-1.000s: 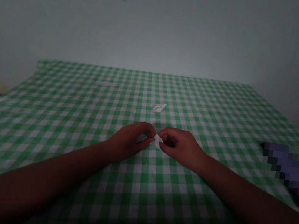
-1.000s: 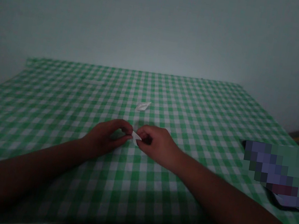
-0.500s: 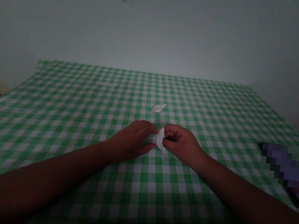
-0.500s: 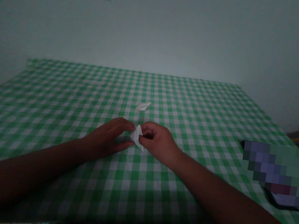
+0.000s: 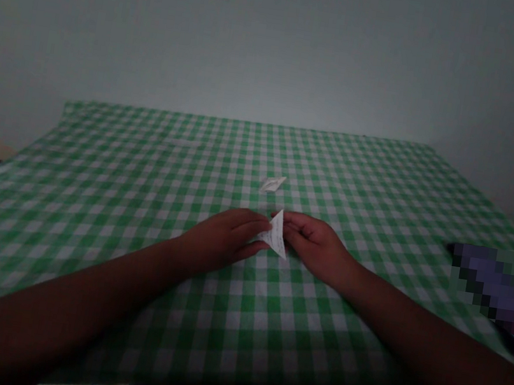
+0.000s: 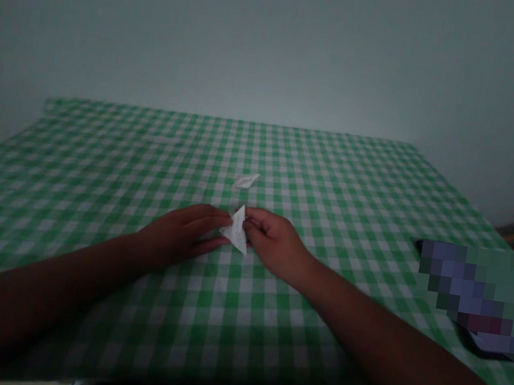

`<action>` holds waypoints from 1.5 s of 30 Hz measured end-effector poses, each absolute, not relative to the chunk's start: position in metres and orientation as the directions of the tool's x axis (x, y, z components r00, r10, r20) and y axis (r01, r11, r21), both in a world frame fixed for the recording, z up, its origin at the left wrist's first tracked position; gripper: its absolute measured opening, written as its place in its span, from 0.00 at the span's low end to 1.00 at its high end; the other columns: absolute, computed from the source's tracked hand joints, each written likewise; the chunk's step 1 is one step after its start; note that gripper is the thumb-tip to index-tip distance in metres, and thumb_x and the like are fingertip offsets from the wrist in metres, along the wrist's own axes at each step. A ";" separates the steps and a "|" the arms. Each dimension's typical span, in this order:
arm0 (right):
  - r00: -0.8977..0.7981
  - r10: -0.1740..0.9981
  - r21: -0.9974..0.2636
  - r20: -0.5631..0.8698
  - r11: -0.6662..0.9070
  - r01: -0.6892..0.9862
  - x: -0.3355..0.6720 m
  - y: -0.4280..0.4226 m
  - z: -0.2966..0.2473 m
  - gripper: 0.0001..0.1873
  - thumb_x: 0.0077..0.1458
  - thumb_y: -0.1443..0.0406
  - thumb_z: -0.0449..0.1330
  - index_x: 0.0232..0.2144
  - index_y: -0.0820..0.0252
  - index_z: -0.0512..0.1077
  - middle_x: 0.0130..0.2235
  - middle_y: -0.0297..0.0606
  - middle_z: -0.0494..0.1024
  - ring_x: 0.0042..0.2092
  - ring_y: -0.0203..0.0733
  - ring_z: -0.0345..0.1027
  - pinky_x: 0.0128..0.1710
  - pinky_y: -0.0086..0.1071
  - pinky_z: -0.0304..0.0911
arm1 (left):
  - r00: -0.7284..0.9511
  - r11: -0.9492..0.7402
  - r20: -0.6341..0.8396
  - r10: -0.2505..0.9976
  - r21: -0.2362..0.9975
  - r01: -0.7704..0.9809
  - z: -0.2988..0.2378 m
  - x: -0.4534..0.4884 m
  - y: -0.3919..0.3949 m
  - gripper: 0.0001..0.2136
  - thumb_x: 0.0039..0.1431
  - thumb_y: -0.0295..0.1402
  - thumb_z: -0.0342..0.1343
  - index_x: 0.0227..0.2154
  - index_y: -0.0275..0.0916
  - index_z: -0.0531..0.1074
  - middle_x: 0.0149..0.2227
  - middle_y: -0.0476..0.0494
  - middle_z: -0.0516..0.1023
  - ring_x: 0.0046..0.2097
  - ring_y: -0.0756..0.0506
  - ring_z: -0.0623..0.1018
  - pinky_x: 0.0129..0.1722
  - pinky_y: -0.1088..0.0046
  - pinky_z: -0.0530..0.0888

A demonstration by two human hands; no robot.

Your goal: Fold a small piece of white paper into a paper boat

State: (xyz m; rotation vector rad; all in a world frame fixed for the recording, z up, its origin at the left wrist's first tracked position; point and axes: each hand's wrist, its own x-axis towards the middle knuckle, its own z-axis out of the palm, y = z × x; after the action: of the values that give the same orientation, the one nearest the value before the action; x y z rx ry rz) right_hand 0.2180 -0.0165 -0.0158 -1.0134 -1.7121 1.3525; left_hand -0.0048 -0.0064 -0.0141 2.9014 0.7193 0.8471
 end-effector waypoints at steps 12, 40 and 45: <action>-0.608 0.732 -0.762 0.307 0.572 0.303 0.236 -0.020 -0.003 0.46 0.49 0.69 0.65 0.66 0.44 0.50 0.66 0.42 0.55 0.65 0.51 0.53 0.54 0.46 0.67 | 0.699 -0.832 0.455 0.552 0.354 0.426 -0.012 -0.009 -0.005 0.11 0.65 0.36 0.54 0.48 0.38 0.68 0.44 0.41 0.79 0.46 0.45 0.79 0.45 0.66 0.78; -0.486 0.769 -0.660 0.416 0.623 0.420 0.233 -0.016 -0.008 0.31 0.50 0.65 0.67 0.55 0.50 0.65 0.54 0.42 0.70 0.47 0.45 0.70 0.47 0.43 0.71 | 0.634 -0.696 0.336 0.697 0.532 0.483 -0.006 -0.007 -0.003 0.08 0.65 0.36 0.54 0.41 0.39 0.73 0.38 0.46 0.79 0.40 0.48 0.79 0.41 0.71 0.75; -0.417 0.843 -0.773 0.339 0.502 0.386 0.232 -0.014 -0.014 0.24 0.50 0.63 0.67 0.50 0.53 0.69 0.45 0.39 0.76 0.41 0.42 0.72 0.44 0.41 0.72 | 0.614 -0.698 0.365 0.700 0.532 0.480 -0.008 -0.007 -0.002 0.07 0.65 0.36 0.54 0.40 0.39 0.74 0.36 0.48 0.80 0.37 0.48 0.79 0.39 0.72 0.74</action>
State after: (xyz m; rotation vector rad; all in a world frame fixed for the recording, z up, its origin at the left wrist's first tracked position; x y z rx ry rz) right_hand 0.2322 -0.0145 -0.0140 -1.0064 -2.0089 0.7896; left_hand -0.0067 -0.0021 -0.0082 2.4582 0.9429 0.7921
